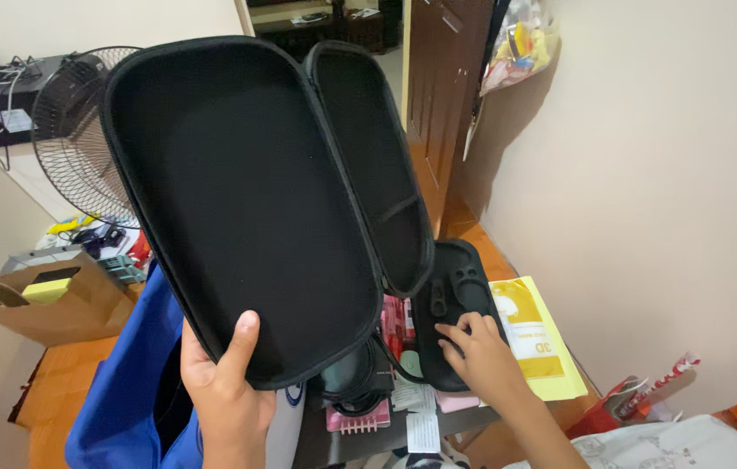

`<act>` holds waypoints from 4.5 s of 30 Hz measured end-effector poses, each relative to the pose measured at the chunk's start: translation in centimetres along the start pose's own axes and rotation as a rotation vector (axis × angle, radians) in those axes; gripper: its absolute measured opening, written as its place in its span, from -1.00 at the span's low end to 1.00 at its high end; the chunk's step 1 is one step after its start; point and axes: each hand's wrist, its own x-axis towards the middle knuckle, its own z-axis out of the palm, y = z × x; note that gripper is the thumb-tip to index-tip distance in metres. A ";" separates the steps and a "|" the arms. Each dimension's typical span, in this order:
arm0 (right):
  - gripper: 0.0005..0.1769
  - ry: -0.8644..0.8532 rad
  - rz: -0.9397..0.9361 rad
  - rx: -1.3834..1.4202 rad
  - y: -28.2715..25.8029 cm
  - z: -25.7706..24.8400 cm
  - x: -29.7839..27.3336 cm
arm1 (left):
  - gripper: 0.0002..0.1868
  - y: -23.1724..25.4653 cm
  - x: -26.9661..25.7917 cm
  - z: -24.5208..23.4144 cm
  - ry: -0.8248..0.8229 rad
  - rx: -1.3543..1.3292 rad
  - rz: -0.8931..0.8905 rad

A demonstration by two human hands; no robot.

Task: The person folds a printed document and places it on a table. They then retrieve a black stethoscope case from a blue bag, open it, remove the stethoscope, and place it on the table. The person picks up a small container of cotton balls, removes one, sprays it with a red-capped bottle, and places it back. Finally, they pick up the stethoscope and hold it up.

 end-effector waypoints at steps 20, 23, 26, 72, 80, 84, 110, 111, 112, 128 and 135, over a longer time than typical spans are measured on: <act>-0.77 0.704 -0.577 0.199 -9.4 -14.4 1.1 | -0.57 -2.6 -1.2 1.2 -0.071 -0.001 -0.253; -0.47 0.598 -0.717 0.013 -12.5 -16.3 4.3 | -0.56 -3.9 -2.0 1.5 -0.114 -0.065 -0.281; 0.07 0.462 -0.659 -0.268 -14.7 -15.0 7.1 | -0.60 -4.7 -2.3 1.0 -0.135 -0.072 -0.309; -0.23 0.569 -0.651 -0.243 -16.5 -12.3 8.5 | -0.38 -7.1 -3.5 -1.9 -0.279 -0.364 -0.443; -0.20 -0.009 -0.895 -0.081 -17.0 -6.6 2.9 | -0.39 -9.9 -1.9 -3.0 0.013 -0.460 -0.520; -0.52 -0.412 -1.045 0.172 -13.7 -6.9 2.2 | -0.37 -8.9 -1.2 -3.6 -0.062 -0.478 -0.456; 0.02 0.393 -0.528 -0.052 -14.2 -6.4 9.1 | -0.47 -11.1 -5.1 -1.2 -0.108 -0.457 -0.541; 0.01 0.350 -0.614 -0.105 -14.3 -6.0 7.3 | -0.48 -11.5 -4.8 -1.9 -0.287 -0.624 -0.474; -0.01 0.305 -0.699 -0.158 -14.4 -5.6 5.5 | -0.50 -11.7 -4.1 -2.7 -0.464 -0.788 -0.398; -0.03 0.359 -0.462 -0.196 -14.1 -7.5 11.6 | -0.40 -9.9 -5.8 1.4 -0.102 -0.528 -0.627; -0.14 -0.049 -0.861 0.129 -15.3 -5.8 5.6 | -0.52 -12.3 -3.9 -1.5 0.120 -0.484 -0.566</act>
